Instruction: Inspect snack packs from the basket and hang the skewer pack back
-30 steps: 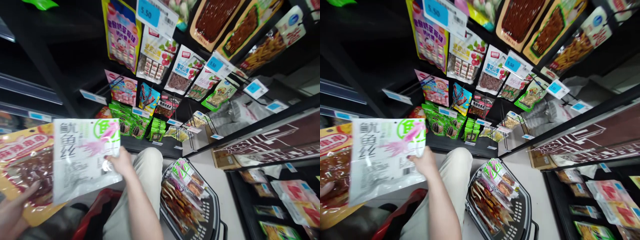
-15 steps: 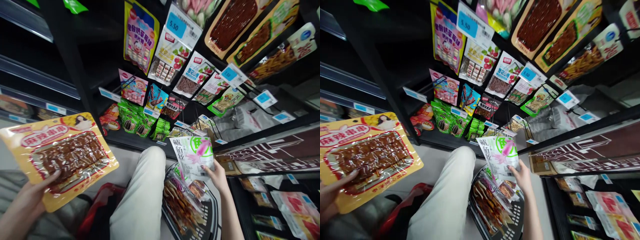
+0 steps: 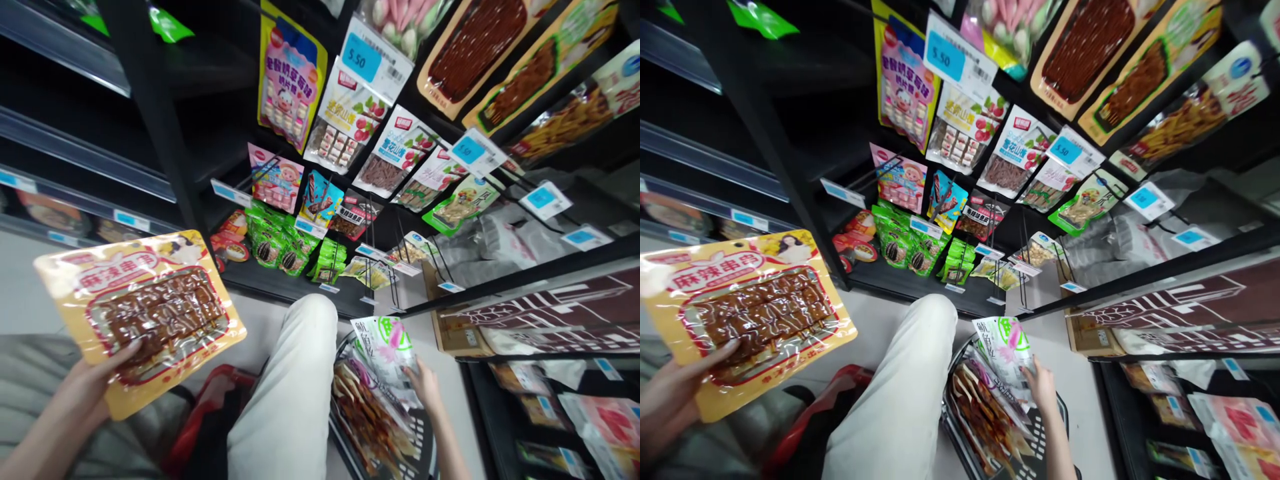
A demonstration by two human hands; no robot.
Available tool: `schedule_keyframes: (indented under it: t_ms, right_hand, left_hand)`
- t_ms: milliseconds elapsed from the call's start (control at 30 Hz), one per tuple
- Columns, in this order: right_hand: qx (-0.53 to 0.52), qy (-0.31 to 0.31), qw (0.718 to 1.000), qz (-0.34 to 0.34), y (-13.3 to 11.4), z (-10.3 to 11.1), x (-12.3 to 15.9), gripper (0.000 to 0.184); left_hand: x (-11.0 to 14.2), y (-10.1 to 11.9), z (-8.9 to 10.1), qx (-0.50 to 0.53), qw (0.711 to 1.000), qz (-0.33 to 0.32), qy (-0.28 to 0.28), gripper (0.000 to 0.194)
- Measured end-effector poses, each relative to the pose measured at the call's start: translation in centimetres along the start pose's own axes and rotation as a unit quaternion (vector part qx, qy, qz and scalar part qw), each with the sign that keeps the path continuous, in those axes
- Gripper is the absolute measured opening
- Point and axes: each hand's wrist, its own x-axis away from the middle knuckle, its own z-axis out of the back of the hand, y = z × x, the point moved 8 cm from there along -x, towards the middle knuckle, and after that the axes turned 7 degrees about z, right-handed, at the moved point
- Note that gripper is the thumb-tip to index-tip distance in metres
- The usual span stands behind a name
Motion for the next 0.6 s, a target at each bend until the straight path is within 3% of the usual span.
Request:
schedule_keyframes:
  t_ms: [267,600]
  right_hand:
    - [0.173,-0.130,0.976,0.034,-0.2,-1.7,0.5,0.041]
    - [0.161,-0.155,0.973,0.063,-2.8,-6.2,1.3,0.038]
  left_hand:
    - [-0.2,-0.5,-0.1,-0.015,1.000,0.013,-0.006,0.037]
    - [-0.6,-0.7,0.0,-0.022,1.000,0.017,0.003,0.035]
